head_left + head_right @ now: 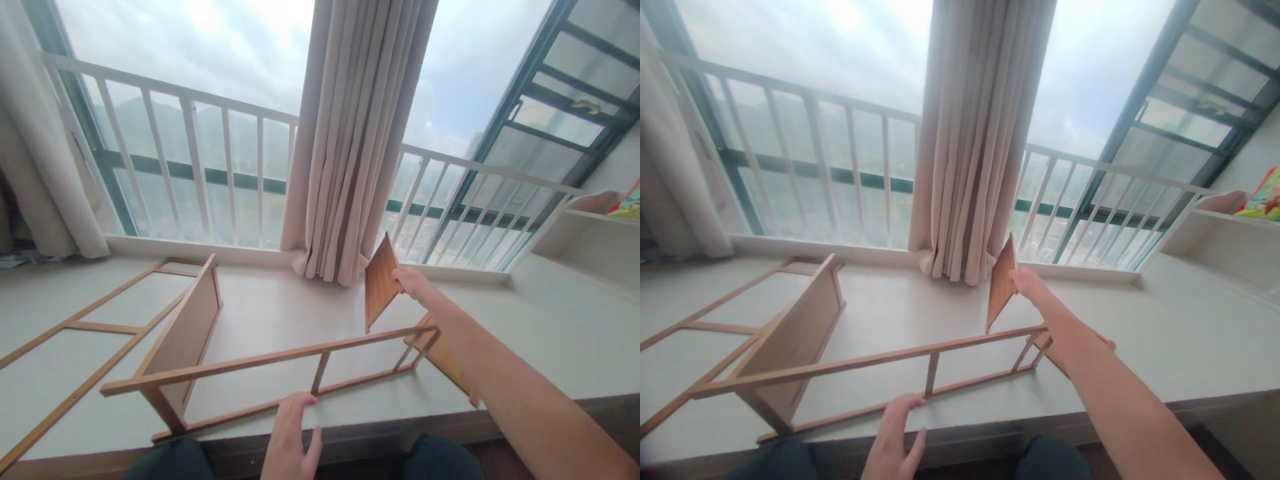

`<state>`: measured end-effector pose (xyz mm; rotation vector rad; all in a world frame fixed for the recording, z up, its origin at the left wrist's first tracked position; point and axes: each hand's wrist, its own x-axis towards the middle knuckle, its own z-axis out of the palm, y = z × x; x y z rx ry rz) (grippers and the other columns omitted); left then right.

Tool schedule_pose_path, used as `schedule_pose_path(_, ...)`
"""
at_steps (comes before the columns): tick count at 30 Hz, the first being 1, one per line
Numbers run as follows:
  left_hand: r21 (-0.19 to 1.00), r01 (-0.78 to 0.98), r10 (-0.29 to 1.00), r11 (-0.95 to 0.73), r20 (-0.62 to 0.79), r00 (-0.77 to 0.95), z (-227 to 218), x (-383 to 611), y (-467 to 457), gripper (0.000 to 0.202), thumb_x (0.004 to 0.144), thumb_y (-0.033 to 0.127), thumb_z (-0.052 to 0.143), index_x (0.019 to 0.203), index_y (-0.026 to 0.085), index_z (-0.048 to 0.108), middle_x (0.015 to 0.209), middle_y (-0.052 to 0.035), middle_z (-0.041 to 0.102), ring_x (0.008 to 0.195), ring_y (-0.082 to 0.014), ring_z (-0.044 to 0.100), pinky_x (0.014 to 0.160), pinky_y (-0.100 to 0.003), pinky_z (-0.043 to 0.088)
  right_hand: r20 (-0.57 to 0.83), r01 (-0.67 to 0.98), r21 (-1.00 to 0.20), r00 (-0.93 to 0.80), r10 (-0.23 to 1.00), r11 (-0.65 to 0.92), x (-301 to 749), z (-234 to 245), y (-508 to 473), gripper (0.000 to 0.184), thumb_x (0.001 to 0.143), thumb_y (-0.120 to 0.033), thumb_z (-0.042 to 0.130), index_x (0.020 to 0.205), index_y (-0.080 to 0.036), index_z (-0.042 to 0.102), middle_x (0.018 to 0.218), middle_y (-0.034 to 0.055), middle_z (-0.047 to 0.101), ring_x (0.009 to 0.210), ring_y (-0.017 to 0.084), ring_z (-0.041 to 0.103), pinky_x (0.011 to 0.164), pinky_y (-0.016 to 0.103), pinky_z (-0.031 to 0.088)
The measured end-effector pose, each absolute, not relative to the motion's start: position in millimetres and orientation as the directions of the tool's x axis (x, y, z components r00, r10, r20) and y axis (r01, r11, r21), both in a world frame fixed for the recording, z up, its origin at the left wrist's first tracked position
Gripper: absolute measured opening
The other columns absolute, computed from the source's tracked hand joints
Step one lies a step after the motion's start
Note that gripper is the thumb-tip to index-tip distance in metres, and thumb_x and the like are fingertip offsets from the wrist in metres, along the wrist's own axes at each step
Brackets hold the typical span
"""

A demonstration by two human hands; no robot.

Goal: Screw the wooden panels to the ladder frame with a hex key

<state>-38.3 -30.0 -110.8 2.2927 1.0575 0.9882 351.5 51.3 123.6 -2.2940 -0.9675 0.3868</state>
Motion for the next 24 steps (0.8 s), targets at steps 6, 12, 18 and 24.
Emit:
schedule_pose_path(6, 0.646, 0.415, 0.765, -0.640, 0.586, 0.267, -123.7, -19.3, 18.5, 0.056, 0.097, 0.032, 0.061, 0.148, 0.019, 0.044, 0.142, -0.0183, 0.061, 0.138, -0.0333, 0.057, 0.115, -0.057, 0.050, -0.077, 0.698, -0.524, 0.531, 0.844, -0.488, 248.5, 95.6, 90.4, 0.034, 0.102, -0.042, 0.066, 0.123, -0.016, 0.067, 0.123, 0.0085, 0.070, 0.106, 0.023, 0.070, 0.092, 0.043, 0.061)
schedule_pose_path(12, 0.693, 0.429, 0.813, -0.580, 0.460, 0.357, -152.4, -10.6, 10.2, 0.083, 0.097, 0.039, 0.060, 0.166, 0.016, 0.019, 0.169, -0.0218, 0.035, 0.159, -0.0359, 0.033, 0.127, -0.057, 0.037, -0.123, 0.788, -0.439, 0.424, 0.897, -0.432, 192.6, 85.8, 86.5, 0.033, 0.103, -0.046, 0.063, 0.111, -0.015, 0.069, 0.108, 0.0062, 0.072, 0.095, 0.019, 0.070, 0.086, 0.039, 0.060)
schedule_pose_path(18, 0.779, 0.379, 0.844, -0.500, 0.340, 0.414, -142.2, 11.7, 0.1, 0.079, 0.098, 0.030, 0.052, 0.168, 0.013, 0.018, 0.174, -0.0194, 0.027, 0.163, -0.0326, 0.022, 0.132, -0.057, 0.027, -0.159, 0.849, -0.400, 0.307, 0.938, -0.346, 165.2, 81.6, 73.0, 0.034, 0.107, -0.038, 0.047, 0.098, -0.014, 0.070, 0.091, 0.0079, 0.073, 0.079, 0.017, 0.067, 0.072, 0.030, 0.052)
schedule_pose_path(24, 0.811, 0.286, 0.818, -0.510, 0.354, 0.453, -134.6, 12.7, 2.3, 0.074, 0.098, 0.022, 0.047, 0.168, 0.020, 0.024, 0.174, -0.0132, 0.028, 0.163, -0.0281, 0.024, 0.134, -0.053, 0.026, -0.202, 0.885, -0.375, 0.212, 0.956, -0.275, 149.0, 80.5, 64.0, 0.028, 0.098, -0.028, 0.048, 0.092, -0.013, 0.070, 0.088, 0.0107, 0.074, 0.079, 0.020, 0.066, 0.066, 0.026, 0.041)
